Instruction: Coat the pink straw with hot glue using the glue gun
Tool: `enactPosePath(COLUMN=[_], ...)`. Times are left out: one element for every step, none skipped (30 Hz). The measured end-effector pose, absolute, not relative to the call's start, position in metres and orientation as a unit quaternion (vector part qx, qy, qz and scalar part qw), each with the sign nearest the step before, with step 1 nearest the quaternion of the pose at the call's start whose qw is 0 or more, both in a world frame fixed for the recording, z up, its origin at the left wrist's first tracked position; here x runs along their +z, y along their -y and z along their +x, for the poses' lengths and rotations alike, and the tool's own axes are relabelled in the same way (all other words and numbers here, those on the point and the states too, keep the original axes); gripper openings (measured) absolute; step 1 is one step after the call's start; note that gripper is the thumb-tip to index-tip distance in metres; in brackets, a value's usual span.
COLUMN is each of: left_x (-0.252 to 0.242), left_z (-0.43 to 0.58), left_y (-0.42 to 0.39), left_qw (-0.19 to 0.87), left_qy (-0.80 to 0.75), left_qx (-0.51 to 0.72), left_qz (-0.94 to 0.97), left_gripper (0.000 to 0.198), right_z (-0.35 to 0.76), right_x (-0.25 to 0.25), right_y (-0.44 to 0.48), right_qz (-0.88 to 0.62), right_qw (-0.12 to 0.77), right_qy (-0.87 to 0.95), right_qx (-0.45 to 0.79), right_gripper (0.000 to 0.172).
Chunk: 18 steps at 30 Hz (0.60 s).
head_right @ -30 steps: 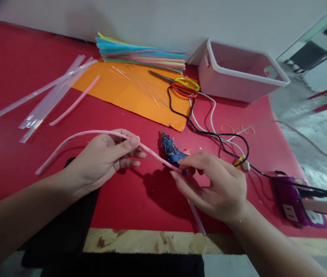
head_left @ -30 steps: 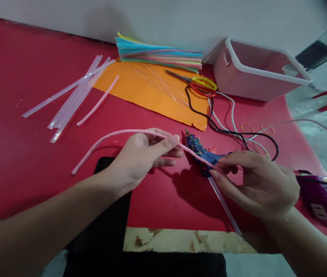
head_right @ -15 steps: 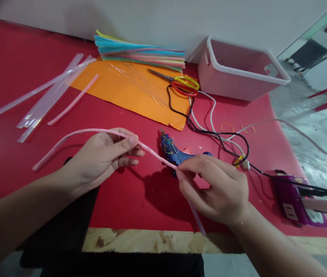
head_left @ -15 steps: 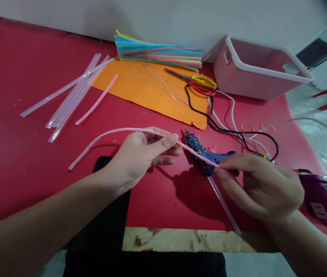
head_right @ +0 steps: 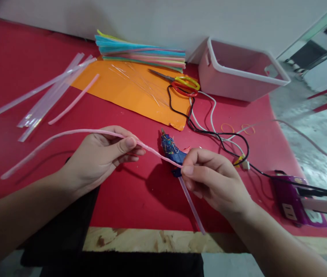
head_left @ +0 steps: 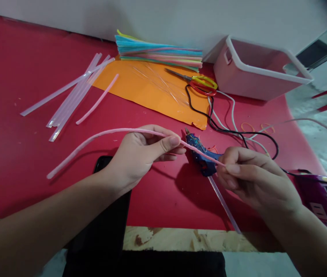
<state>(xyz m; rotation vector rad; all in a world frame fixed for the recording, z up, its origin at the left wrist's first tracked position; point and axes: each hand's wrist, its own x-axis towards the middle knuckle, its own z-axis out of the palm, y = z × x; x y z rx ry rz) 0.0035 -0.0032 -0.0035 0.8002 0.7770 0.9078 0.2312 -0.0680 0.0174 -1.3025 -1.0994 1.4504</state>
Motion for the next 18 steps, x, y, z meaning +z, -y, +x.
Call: enactPosePath(left_x=[-0.004,-0.004,-0.004,-0.004,-0.004,-0.004,-0.004,-0.004,-0.004,-0.004,-0.004,-0.004,-0.004,-0.004,-0.004,-0.005,-0.005,-0.005], left_z=[0.003,0.003,0.003,0.003,0.002,0.002,0.002,0.001,0.001,0.001,0.001,0.001,0.001,0.001,0.001,0.001,0.001,0.001], left_y=[0.003,0.003,0.003,0.003,0.002,0.002,0.001,0.001,0.000,0.000,0.000,0.000,-0.001,-0.001,-0.001,-0.001,0.000,0.000], left_qw=[0.751,0.751,0.750,0.750,0.748,0.747,0.745,0.743,0.741,0.740,0.740,0.742,0.744,0.746,0.748,0.748,0.749,0.749], left_qy=[-0.355,-0.354,-0.354,-0.355,-0.357,-0.360,-0.363,-0.368,-0.372,-0.376,-0.378,-0.377,-0.375,-0.374,-0.373,-0.375,-0.376,-0.378], left_qx=[0.417,0.419,0.418,0.418,0.418,0.419,0.420,0.420,0.421,0.422,0.423,0.424,0.424,0.423,0.421,0.419,0.415,0.411], left_qz=[0.368,0.369,0.370,0.371,0.371,0.371,0.371,0.369,0.367,0.364,0.361,0.358,0.355,0.353,0.352,0.353,0.355,0.357], left_gripper=[0.023,0.023,0.023,0.022,0.022,0.021,0.022,0.022,0.022,0.023,0.023,0.023,0.022,0.022,0.021,0.022,0.022,0.023], right_z=[0.231,0.231,0.232,0.233,0.234,0.235,0.237,0.238,0.239,0.240,0.240,0.241,0.241,0.241,0.241,0.241,0.240,0.240], right_x=[0.018,0.018,0.017,0.016,0.014,0.013,0.012,0.011,0.011,0.011,0.011,0.012,0.013,0.014,0.015,0.015,0.015,0.016], right_y=[0.068,0.068,0.069,0.070,0.072,0.073,0.074,0.075,0.075,0.075,0.075,0.074,0.073,0.072,0.071,0.070,0.069,0.069], right_qz=[-0.520,-0.517,-0.518,-0.521,-0.525,-0.531,-0.538,-0.542,-0.543,-0.540,-0.531,-0.519,-0.507,-0.497,-0.491,-0.489,-0.492,-0.496], right_qw=[0.435,0.432,0.430,0.426,0.421,0.417,0.415,0.415,0.419,0.427,0.439,0.450,0.458,0.461,0.461,0.459,0.453,0.445], right_qy=[0.432,0.426,0.425,0.428,0.437,0.450,0.465,0.481,0.495,0.506,0.513,0.514,0.512,0.509,0.502,0.491,0.480,0.468], right_qx=[0.595,0.603,0.605,0.603,0.597,0.585,0.568,0.550,0.533,0.520,0.513,0.514,0.520,0.531,0.542,0.555,0.568,0.580], right_gripper=[0.032,0.033,0.033,0.032,0.031,0.029,0.026,0.024,0.023,0.023,0.024,0.026,0.027,0.027,0.027,0.026,0.026,0.027])
